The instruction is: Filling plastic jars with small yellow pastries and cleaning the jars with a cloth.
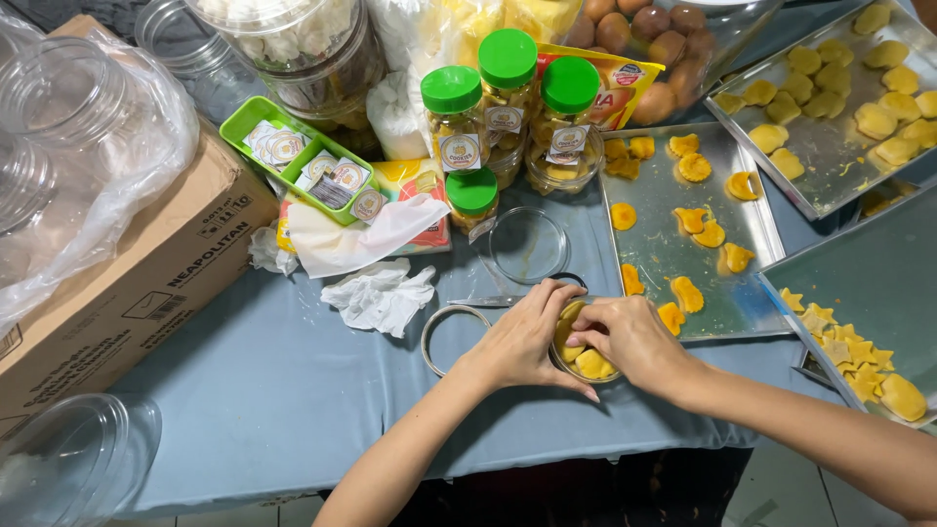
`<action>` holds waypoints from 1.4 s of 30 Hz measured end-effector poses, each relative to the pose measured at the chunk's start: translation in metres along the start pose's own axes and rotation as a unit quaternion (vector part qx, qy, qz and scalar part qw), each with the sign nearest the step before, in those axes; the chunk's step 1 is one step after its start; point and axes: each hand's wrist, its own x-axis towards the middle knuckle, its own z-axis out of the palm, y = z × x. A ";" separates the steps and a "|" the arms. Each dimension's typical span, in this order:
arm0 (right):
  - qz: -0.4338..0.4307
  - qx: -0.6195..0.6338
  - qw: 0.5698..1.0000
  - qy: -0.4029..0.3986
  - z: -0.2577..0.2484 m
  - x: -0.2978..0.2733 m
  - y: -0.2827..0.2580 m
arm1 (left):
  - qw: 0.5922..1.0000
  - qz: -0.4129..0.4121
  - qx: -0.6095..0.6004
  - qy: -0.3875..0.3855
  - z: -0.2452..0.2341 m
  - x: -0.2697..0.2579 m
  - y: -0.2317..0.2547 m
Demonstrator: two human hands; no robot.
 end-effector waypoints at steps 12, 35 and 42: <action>0.009 0.006 1.000 -0.023 -0.038 -0.010 -0.010 | 0.982 0.075 0.155 0.084 -0.005 -0.003 0.006; -0.151 -0.190 0.967 0.074 0.008 -0.006 0.034 | 0.955 0.238 0.084 0.154 0.011 0.000 -0.014; -0.104 -0.072 0.991 0.039 -0.024 -0.010 0.024 | 0.946 0.255 0.134 0.150 0.012 -0.001 -0.009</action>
